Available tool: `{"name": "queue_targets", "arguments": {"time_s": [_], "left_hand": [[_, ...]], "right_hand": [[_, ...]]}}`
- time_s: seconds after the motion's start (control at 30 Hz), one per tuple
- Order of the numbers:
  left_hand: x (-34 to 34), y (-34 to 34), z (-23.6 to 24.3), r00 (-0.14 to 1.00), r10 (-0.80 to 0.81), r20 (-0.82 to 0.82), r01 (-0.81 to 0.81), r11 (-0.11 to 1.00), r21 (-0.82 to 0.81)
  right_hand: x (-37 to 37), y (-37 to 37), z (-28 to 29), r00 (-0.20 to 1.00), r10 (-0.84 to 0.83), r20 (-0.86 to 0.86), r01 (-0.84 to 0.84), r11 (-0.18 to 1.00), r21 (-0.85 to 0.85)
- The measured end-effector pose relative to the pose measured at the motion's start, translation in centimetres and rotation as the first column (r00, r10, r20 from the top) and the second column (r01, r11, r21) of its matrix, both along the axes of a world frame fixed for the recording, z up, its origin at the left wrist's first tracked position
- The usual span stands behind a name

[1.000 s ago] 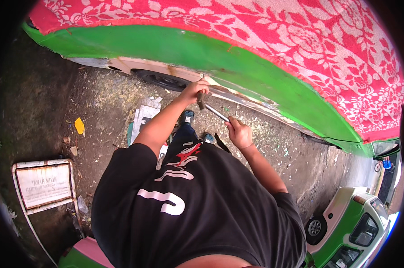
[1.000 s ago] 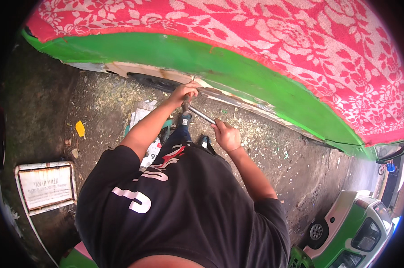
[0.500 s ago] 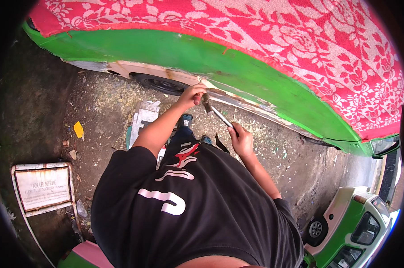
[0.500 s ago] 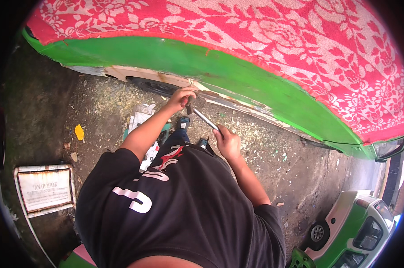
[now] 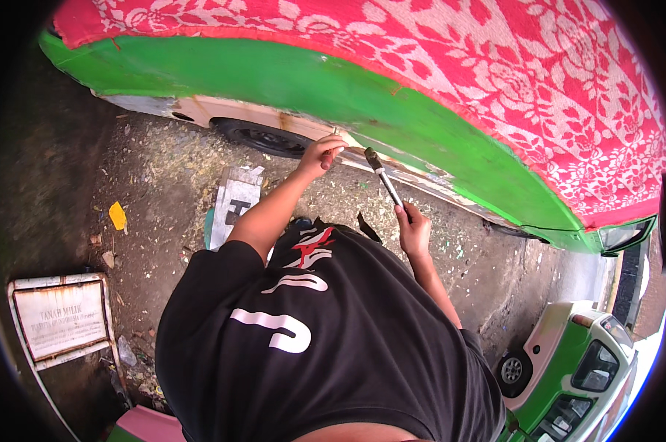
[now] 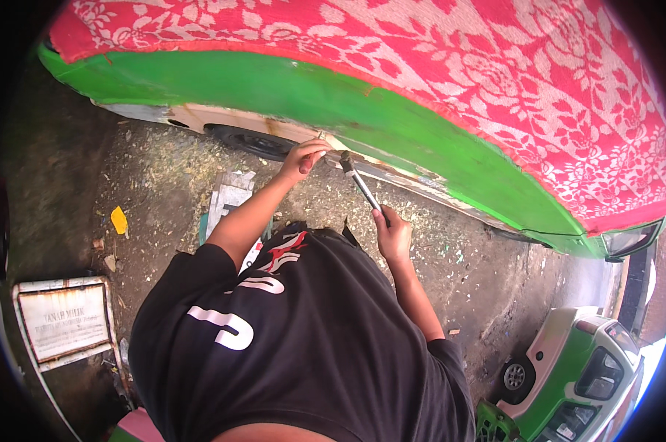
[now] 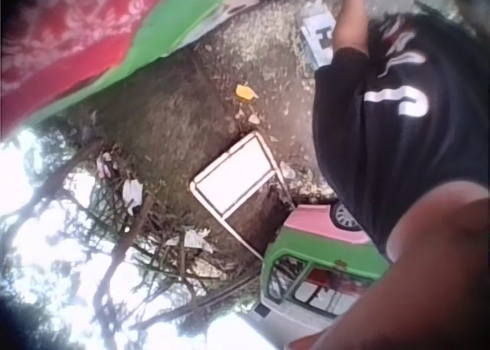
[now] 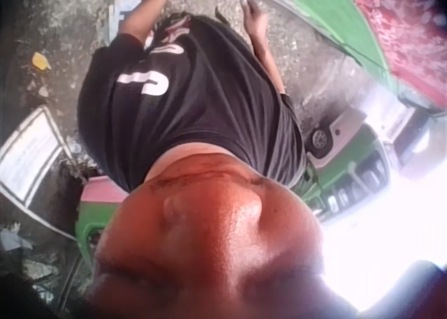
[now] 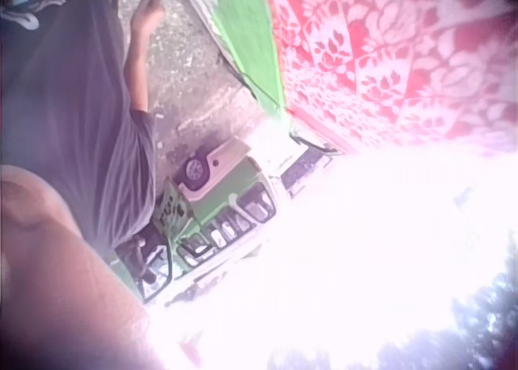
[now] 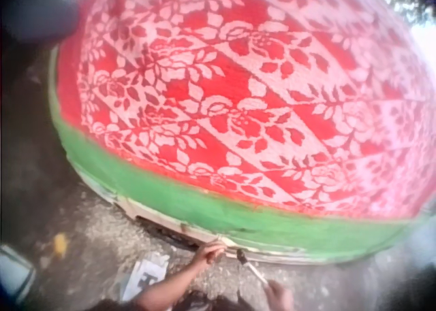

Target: The person repeatedly hammers a metal panel on the side of a vehicle using a hammer and a metal rod. The person holds the rod against the panel and strikes it with the hammer to shape or flatten the surface.

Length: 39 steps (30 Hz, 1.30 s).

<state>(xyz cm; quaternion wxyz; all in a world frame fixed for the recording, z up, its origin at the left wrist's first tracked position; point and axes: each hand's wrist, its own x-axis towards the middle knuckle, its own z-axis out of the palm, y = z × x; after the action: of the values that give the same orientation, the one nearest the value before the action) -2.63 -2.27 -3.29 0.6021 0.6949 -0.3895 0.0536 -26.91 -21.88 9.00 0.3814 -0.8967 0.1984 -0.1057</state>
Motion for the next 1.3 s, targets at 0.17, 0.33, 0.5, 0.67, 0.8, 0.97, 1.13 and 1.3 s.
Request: {"name": "queue_targets", "arguments": {"time_s": [0.17,0.33,0.5,0.67,0.8,0.97,1.13,1.3], "left_hand": [[0.0,0.1,-0.4,0.988,-0.055,-0.145,0.052,0.998,-0.022],[0.5,0.6,-1.7,0.99,-0.064,-0.126,0.067,0.997,0.023],[0.9,1.5,-1.6,0.982,-0.132,-0.137,0.144,0.986,0.087],[1.1,2.1,0.2,1.0,0.013,0.016,-0.015,0.987,0.159],[1.4,2.9,1.1,0.987,-0.023,-0.157,0.064,0.963,0.261],[1.3,3.3,0.7,0.981,0.029,-0.194,0.009,0.981,0.194],[1.4,3.1,0.6,0.991,0.034,-0.133,-0.014,0.989,0.145],[1.3,3.0,0.6,0.984,0.028,-0.175,-0.013,0.996,0.086]], "right_hand": [[0.3,1.5,0.8,0.999,-0.038,-0.003,0.038,0.999,-0.023],[0.7,3.9,1.9,0.991,-0.09,-0.096,0.085,0.995,-0.048],[0.8,5.7,1.5,0.986,-0.138,-0.092,0.132,0.989,-0.074],[0.5,6.5,0.5,0.977,-0.197,-0.086,0.195,0.98,-0.026],[0.8,7.1,1.1,0.965,-0.247,-0.088,0.246,0.969,-0.023],[2.1,7.0,1.9,0.97,-0.23,-0.079,0.228,0.973,-0.04],[2.8,6.2,1.8,0.977,-0.207,-0.045,0.204,0.977,-0.055],[3.2,6.0,1.9,0.977,-0.182,-0.113,0.179,0.983,-0.042]]}}
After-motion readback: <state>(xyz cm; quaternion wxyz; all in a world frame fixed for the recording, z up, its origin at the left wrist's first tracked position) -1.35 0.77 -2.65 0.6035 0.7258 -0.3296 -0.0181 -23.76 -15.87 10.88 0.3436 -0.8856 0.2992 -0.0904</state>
